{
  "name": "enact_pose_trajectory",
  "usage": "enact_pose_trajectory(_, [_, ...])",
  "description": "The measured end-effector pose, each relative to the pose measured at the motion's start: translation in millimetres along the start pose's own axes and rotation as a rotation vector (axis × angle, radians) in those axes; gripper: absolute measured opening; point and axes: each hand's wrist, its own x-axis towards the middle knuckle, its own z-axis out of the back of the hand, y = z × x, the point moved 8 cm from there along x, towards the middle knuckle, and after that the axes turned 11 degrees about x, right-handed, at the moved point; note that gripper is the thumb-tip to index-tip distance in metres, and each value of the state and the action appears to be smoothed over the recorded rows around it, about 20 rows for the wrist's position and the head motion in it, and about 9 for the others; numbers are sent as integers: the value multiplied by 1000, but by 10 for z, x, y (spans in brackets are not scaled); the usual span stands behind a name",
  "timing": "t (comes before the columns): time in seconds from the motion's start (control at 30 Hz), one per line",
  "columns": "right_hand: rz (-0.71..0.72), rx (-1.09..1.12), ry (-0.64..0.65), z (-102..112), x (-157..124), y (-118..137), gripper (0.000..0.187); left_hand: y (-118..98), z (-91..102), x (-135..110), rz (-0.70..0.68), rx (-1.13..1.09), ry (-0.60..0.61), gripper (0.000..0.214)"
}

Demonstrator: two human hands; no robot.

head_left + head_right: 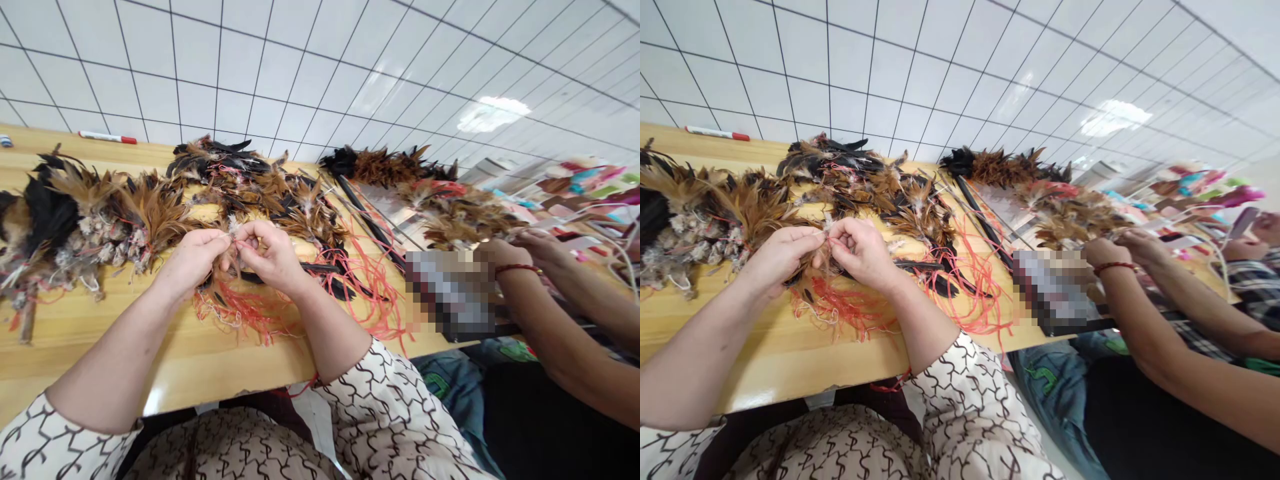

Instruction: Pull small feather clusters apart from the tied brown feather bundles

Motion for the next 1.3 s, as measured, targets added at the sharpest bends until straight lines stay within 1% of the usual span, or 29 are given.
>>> enact_pose_trajectory(0.1, [-102,176,27,-17,-2,-85,11,16,-22,11,12,-51,22,26])
enact_pose_trajectory(0.2, [-130,269,-15,-2,-4,-140,10,31,-37,21,-4,-79,32,27])
enact_pose_trajectory(0.27, [-95,269,-60,24,-3,-135,10,26,-29,25,-30,-70,21,30])
enact_pose_trajectory(0.37, [-43,189,-84,38,0,-101,10,-12,-2,20,-79,-24,-6,30])
enact_pose_trajectory(0.47, [-47,109,-97,45,1,-100,11,-58,8,2,-111,37,-17,31])
enact_pose_trajectory(0.6, [-73,75,-112,39,-8,-108,12,-79,-4,-20,-115,112,-19,32])
enact_pose_trajectory(0.67, [-94,97,-109,27,-14,-107,11,-81,-17,-23,-124,90,-12,32])
enact_pose_trajectory(0.77, [-128,195,-87,15,-19,-94,9,-67,-5,-15,-106,-16,-20,33])
enact_pose_trajectory(0.83, [-144,288,-44,4,-19,-78,11,-42,-17,-7,-46,-126,11,33])
enact_pose_trajectory(0.93, [-182,455,8,7,-20,-87,18,-12,-84,-17,87,-343,111,27])
enact_pose_trajectory(1.0, [-234,570,-5,29,-18,-143,23,-19,-125,-36,150,-453,171,23])
enact_pose_trajectory(1.03, [-260,625,-23,43,-14,-178,25,-31,-139,-45,160,-484,198,21])
enact_pose_trajectory(1.1, [-293,733,-84,77,1,-244,27,-65,-156,-58,142,-505,246,18])
enact_pose_trajectory(1.2, [-302,882,-169,107,35,-306,26,-98,-172,-72,66,-455,310,15])
enact_pose_trajectory(1.3, [-330,1005,-169,66,56,-327,23,-106,-204,-90,-19,-304,369,20])
